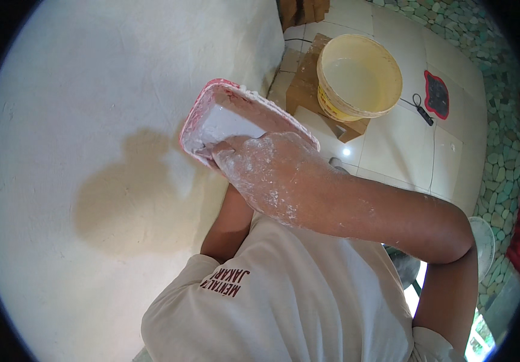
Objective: The recorder is mixing plaster in a plastic container and applying it to a wall using a small brush to patch surfaces.
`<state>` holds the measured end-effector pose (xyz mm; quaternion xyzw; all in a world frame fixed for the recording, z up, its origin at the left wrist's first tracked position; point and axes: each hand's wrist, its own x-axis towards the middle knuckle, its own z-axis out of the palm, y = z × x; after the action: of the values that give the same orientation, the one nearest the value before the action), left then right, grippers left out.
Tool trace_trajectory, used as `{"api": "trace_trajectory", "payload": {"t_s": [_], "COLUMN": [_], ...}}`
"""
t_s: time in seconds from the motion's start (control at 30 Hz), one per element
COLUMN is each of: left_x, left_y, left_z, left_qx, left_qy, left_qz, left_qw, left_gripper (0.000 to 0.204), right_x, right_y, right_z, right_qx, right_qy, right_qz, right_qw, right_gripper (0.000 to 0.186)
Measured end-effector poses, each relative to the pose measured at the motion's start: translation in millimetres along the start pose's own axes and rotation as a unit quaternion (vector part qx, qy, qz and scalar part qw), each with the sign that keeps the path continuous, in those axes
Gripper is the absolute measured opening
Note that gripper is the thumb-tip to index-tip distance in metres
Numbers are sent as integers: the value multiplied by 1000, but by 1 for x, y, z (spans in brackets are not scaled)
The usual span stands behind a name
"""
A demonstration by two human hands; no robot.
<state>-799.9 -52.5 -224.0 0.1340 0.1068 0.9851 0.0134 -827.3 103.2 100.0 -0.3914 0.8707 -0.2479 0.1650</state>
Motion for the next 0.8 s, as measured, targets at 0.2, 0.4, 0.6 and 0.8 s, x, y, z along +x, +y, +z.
{"api": "trace_trajectory", "payload": {"t_s": [0.2, 0.4, 0.6, 0.8], "left_x": [-3, -18, -37, 5], "left_y": [5, -16, -26, -62], "left_z": [-12, -7, 2, 160], "left_qx": [25, 40, 56, 136], "left_qy": [5, 3, 1, 219], "left_qz": [40, 56, 72, 156], "left_qw": [999, 998, 996, 954], "left_gripper": [86, 84, 83, 70], "right_x": [-4, -24, -39, -61], "right_y": [10, 13, 12, 44], "right_z": [-9, -25, -16, -22], "right_qx": [25, 51, -131, -26], "right_qy": [103, 9, -57, 43], "right_qz": [-68, -111, -127, -90], "right_qw": [992, 992, 981, 995], "right_gripper": [12, 11, 12, 10]}}
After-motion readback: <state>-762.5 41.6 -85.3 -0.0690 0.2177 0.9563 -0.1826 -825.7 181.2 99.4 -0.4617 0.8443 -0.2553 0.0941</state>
